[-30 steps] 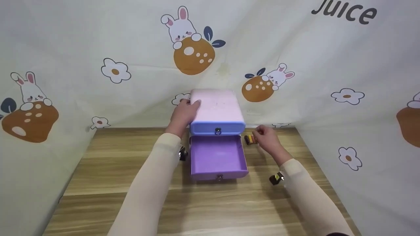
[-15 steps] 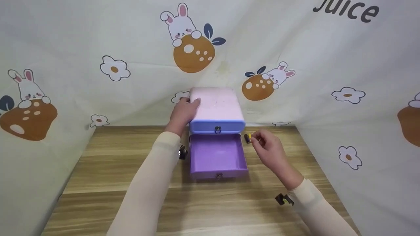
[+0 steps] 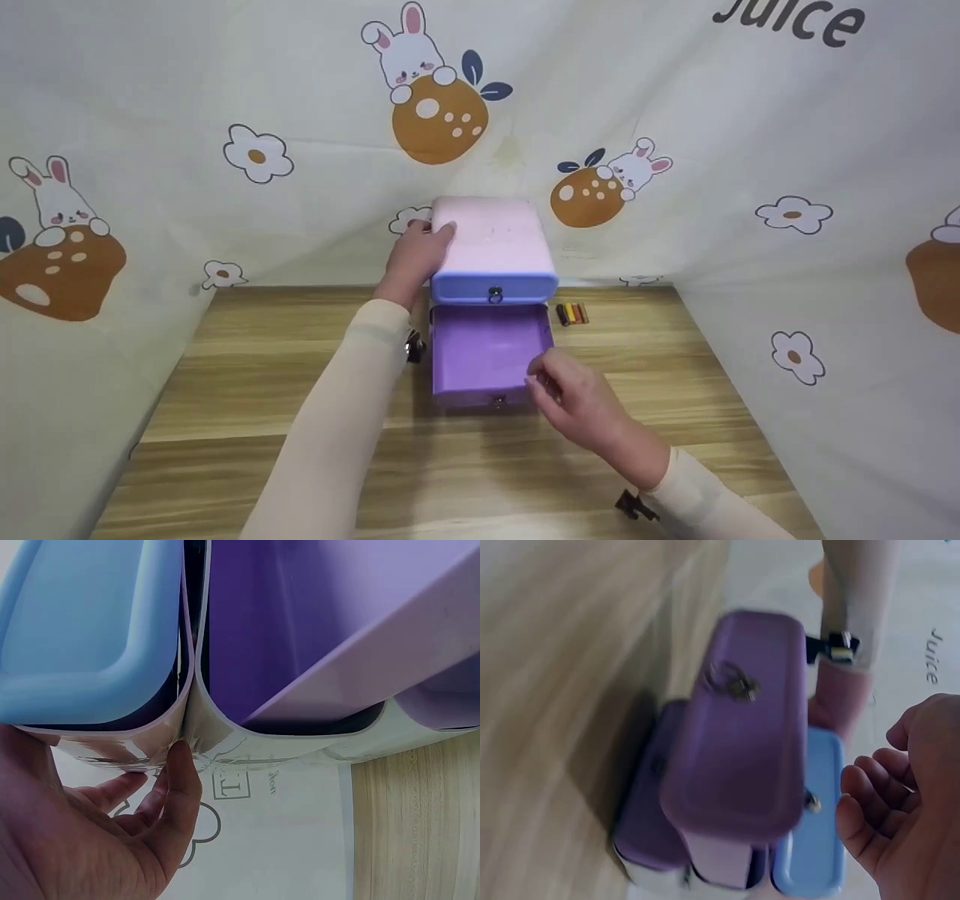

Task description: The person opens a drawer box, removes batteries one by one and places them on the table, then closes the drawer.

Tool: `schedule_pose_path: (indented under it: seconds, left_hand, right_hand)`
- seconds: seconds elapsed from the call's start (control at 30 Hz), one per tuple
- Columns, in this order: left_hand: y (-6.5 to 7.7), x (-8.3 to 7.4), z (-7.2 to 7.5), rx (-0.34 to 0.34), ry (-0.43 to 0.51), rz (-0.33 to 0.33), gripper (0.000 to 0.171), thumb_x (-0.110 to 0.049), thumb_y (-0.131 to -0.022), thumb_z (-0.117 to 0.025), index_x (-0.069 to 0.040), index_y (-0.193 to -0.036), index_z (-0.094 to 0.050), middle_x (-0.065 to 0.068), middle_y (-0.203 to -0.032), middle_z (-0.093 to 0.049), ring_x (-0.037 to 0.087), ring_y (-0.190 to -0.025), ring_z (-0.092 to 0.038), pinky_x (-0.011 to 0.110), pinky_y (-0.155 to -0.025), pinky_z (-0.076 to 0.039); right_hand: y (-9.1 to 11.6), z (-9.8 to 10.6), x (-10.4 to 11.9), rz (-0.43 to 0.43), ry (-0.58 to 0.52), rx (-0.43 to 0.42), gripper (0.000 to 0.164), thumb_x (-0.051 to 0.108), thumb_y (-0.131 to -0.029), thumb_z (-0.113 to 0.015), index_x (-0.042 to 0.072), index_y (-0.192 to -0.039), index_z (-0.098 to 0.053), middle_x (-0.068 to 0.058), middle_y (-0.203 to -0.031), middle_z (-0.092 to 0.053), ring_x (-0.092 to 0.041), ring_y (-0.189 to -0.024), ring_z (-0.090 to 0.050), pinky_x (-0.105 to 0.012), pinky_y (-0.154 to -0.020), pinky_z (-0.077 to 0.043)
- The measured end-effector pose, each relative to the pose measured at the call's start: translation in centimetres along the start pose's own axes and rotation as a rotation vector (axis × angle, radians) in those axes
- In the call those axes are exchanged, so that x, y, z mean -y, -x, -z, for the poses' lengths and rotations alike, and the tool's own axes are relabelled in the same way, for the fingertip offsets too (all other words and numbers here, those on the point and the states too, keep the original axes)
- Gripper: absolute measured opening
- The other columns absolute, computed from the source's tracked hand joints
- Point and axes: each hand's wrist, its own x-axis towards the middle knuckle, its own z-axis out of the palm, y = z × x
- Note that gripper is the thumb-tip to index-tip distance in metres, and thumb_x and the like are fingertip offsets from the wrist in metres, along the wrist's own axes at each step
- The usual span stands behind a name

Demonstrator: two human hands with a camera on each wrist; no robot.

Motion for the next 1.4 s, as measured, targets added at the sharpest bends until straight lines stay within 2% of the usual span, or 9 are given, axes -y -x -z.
schedule_pose_path:
  seconds: [0.2, 0.4, 0.6, 0.77, 1.0, 1.17, 1.27, 1.4]
  left_hand:
    - [0.1, -0.1, 0.1, 0.017, 0.007, 0.017, 0.083, -0.066, -0.109, -0.053, -0.007, -0.167, -0.043, 0.018, -0.166, -0.050, 0.038, -0.153, -0.048, 0.054, -0.124, -0.039]
    - [0.1, -0.2, 0.1, 0.021, 0.009, 0.020, 0.083, -0.066, -0.109, -0.053, -0.008, -0.168, -0.042, 0.018, -0.168, -0.048, 0.039, -0.155, -0.045, 0.055, -0.126, -0.037]
    - [0.2, -0.3, 0.2, 0.017, 0.009, 0.013, 0.083, -0.065, -0.108, -0.054, -0.007, -0.167, -0.044, 0.018, -0.168, -0.049, 0.039, -0.154, -0.045, 0.054, -0.126, -0.037]
    - [0.2, -0.4, 0.3, 0.014, 0.009, 0.003, 0.081, -0.064, -0.109, -0.054, -0.007, -0.165, -0.045, 0.017, -0.166, -0.051, 0.038, -0.153, -0.047, 0.053, -0.124, -0.038]
    - [0.2, -0.4, 0.3, 0.023, 0.009, 0.024, 0.081, -0.065, -0.109, -0.054, -0.008, -0.166, -0.045, 0.016, -0.167, -0.050, 0.038, -0.153, -0.047, 0.054, -0.124, -0.038]
    - [0.2, -0.3, 0.2, 0.019, 0.006, 0.017, 0.081, -0.064, -0.109, -0.054, -0.007, -0.166, -0.045, 0.017, -0.166, -0.051, 0.038, -0.153, -0.047, 0.054, -0.125, -0.038]
    - [0.2, -0.3, 0.2, 0.013, 0.005, 0.009, 0.081, -0.064, -0.108, -0.054, -0.007, -0.165, -0.045, 0.018, -0.166, -0.051, 0.039, -0.153, -0.047, 0.054, -0.124, -0.039]
    - [0.1, -0.2, 0.2, 0.013, 0.004, 0.009, 0.081, -0.065, -0.109, -0.054, -0.007, -0.165, -0.046, 0.018, -0.165, -0.052, 0.039, -0.152, -0.048, 0.054, -0.124, -0.039]
  right_hand:
    - [1.6, -2.2, 1.1, 0.080, -0.013, 0.086, 0.010, 0.012, -0.102, -0.076, 0.016, -0.102, -0.066, 0.010, -0.086, -0.060, -0.002, -0.073, -0.053, -0.017, -0.063, -0.047]
    - [2.6, -3.4, 1.3, 0.038, 0.020, 0.168, 0.008, 0.017, -0.102, -0.075, 0.016, -0.102, -0.067, 0.010, -0.087, -0.063, -0.003, -0.075, -0.056, -0.019, -0.064, -0.050]
    - [3.4, -4.4, 1.4, 0.003, 0.101, 0.295, 0.017, 0.021, -0.102, -0.077, 0.011, -0.115, -0.073, 0.003, -0.094, -0.073, -0.007, -0.079, -0.062, -0.029, -0.069, -0.056]
    - [3.4, -4.6, 1.6, 0.012, 0.158, 0.301, 0.026, 0.024, -0.104, -0.076, 0.007, -0.123, -0.076, -0.001, -0.099, -0.078, -0.012, -0.080, -0.068, -0.034, -0.070, -0.060]
    - [3.3, -4.8, 1.8, -0.045, 0.207, 0.344, 0.033, 0.029, -0.105, -0.075, 0.006, -0.128, -0.075, -0.001, -0.096, -0.076, -0.014, -0.077, -0.067, -0.037, -0.071, -0.060]
    - [3.4, -5.3, 1.8, -0.050, 0.216, 0.346, 0.035, 0.028, -0.104, -0.077, 0.005, -0.130, -0.075, -0.003, -0.100, -0.077, -0.016, -0.080, -0.069, -0.039, -0.074, -0.062]
    - [3.4, -5.4, 1.8, -0.054, 0.209, 0.333, 0.032, 0.025, -0.102, -0.079, 0.005, -0.127, -0.074, -0.005, -0.102, -0.078, -0.018, -0.082, -0.072, -0.040, -0.075, -0.062]
    - [3.2, -5.6, 1.7, -0.089, 0.189, 0.326, 0.023, 0.018, -0.098, -0.082, 0.008, -0.116, -0.072, -0.001, -0.092, -0.074, -0.016, -0.076, -0.067, -0.036, -0.068, -0.059]
